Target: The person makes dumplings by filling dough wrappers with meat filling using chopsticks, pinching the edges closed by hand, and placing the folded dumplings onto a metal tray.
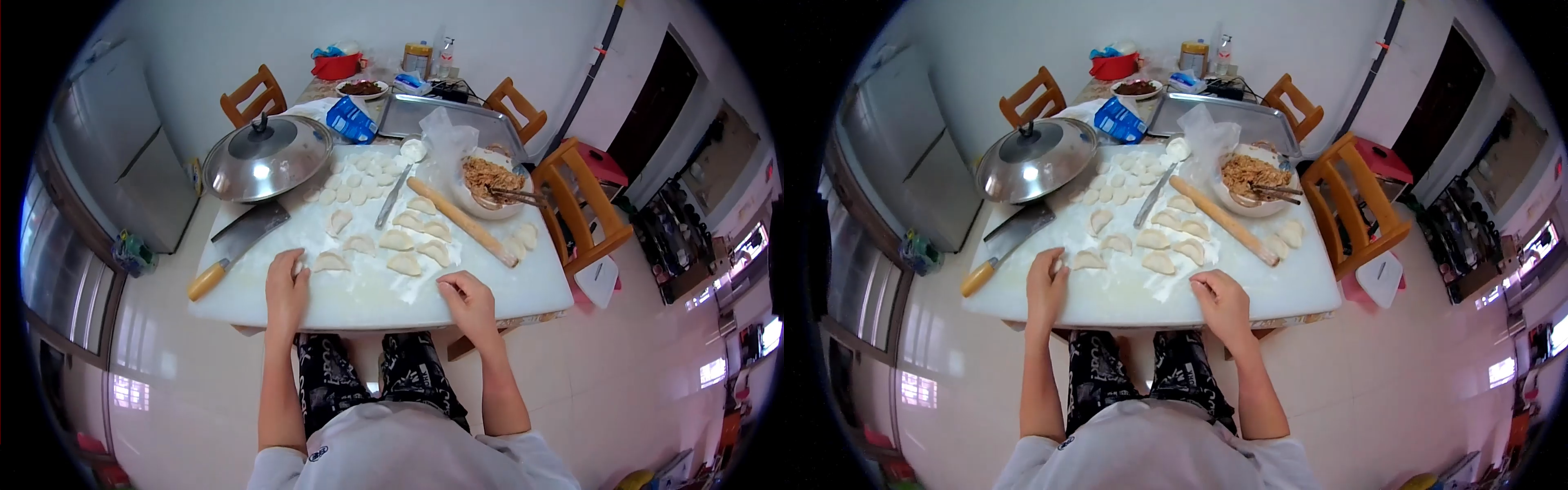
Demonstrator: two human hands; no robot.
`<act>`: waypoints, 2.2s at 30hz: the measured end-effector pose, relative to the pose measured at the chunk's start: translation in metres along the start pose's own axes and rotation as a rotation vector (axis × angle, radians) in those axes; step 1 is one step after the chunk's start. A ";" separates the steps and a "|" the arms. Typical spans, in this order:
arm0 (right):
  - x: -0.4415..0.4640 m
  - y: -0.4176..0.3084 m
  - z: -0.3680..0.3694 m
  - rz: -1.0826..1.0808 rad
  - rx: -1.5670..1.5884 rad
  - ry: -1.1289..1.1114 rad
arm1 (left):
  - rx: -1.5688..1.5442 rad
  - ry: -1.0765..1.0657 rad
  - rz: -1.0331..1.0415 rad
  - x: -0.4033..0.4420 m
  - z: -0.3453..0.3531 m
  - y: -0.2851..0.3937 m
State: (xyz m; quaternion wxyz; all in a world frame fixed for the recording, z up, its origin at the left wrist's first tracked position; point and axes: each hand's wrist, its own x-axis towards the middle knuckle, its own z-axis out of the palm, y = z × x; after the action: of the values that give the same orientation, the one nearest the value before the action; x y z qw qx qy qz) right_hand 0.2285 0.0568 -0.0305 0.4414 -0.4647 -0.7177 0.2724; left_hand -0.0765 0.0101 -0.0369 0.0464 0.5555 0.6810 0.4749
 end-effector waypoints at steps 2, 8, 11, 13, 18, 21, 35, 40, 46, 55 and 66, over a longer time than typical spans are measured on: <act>0.002 0.001 -0.001 -0.018 -0.026 -0.014 | -0.013 -0.013 0.007 0.002 -0.001 0.004; 0.006 0.010 -0.011 0.026 0.149 0.109 | -0.032 -0.017 -0.037 0.001 -0.001 0.005; 0.017 0.025 -0.045 0.089 0.197 0.442 | -0.067 -0.044 -0.042 0.000 -0.002 0.008; 0.027 0.039 -0.069 0.065 0.131 0.508 | -0.088 -0.054 -0.058 0.000 -0.002 0.007; 0.038 0.058 -0.085 0.097 -0.164 0.508 | -0.080 0.040 -0.045 0.000 0.003 0.009; 0.043 0.050 -0.078 0.244 -0.349 0.406 | 0.048 0.116 0.005 -0.003 0.005 -0.001; 0.059 0.062 -0.076 0.198 -0.403 0.337 | 0.100 0.160 0.092 -0.003 -0.002 0.010; 0.060 0.061 -0.075 0.260 -0.284 0.305 | -0.013 -0.022 0.033 -0.001 -0.006 0.010; 0.056 0.066 -0.074 0.142 0.042 0.562 | -0.143 0.013 -0.058 -0.001 -0.008 0.012; 0.045 -0.026 -0.033 0.269 0.329 -0.166 | -0.184 0.051 -0.031 0.000 -0.007 0.010; 0.126 -0.097 0.149 -0.273 0.239 -0.515 | -0.181 0.133 -0.036 -0.002 -0.004 0.000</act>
State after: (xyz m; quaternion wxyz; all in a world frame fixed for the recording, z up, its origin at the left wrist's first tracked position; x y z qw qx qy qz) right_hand 0.0329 0.1337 0.0263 0.3292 -0.2248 -0.8245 0.4017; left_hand -0.0783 0.0061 -0.0351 0.0598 0.5040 0.6469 0.5692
